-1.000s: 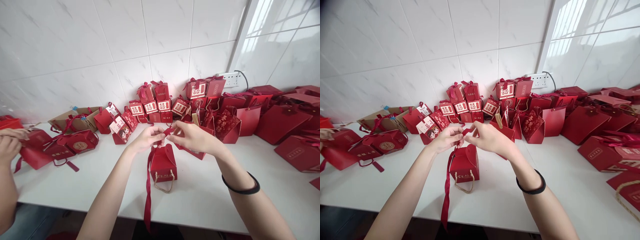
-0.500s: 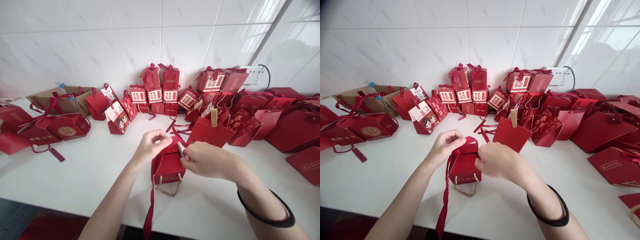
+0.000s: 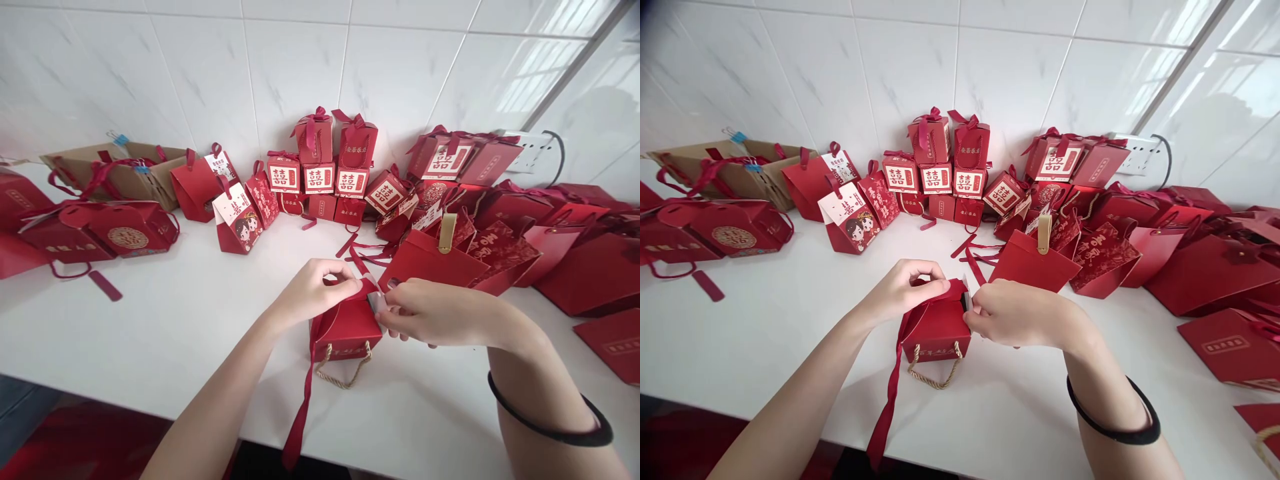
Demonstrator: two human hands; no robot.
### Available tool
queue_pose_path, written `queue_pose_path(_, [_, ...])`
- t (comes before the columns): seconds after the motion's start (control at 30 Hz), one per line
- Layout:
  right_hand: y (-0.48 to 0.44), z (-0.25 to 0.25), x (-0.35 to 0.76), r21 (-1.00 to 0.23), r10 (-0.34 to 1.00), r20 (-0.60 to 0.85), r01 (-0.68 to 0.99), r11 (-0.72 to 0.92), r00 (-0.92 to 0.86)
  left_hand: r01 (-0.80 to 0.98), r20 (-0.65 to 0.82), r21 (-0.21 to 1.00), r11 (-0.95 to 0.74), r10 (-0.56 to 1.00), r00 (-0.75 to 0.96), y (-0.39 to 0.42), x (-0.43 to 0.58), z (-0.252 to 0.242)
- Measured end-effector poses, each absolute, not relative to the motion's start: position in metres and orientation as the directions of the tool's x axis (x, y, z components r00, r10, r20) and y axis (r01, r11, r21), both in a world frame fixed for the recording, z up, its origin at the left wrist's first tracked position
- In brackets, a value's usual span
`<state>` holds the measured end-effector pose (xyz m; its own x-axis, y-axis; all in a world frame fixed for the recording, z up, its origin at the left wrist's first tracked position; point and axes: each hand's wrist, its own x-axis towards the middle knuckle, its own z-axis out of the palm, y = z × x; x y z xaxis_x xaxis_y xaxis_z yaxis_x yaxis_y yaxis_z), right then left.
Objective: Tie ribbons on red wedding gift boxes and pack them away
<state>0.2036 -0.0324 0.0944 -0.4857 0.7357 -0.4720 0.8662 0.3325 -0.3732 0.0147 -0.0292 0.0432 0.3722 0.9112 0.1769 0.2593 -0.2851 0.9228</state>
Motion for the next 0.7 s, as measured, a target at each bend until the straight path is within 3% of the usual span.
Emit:
queue_pose_path(0.4, [-0.034,0.097,0.203,-0.367,0.745,-0.451,0.863,0.348,-0.492,0.285,0.147,0.918,-0.276,0.905,0.400,-0.030,0.014,0.042])
queue_pose_path(0.6, [-0.026,0.100,0.214,-0.511,0.800,-0.409,0.837,0.199,-0.440,0.325,0.136,0.904,-0.277,0.908,0.395,-0.031,0.016,0.040])
queue_pose_path(0.7, [-0.019,0.097,0.214,-0.540,0.807,-0.382,0.817,0.202,-0.451,0.341,0.135,0.897,-0.282,0.908,0.396,-0.031,0.016,0.040])
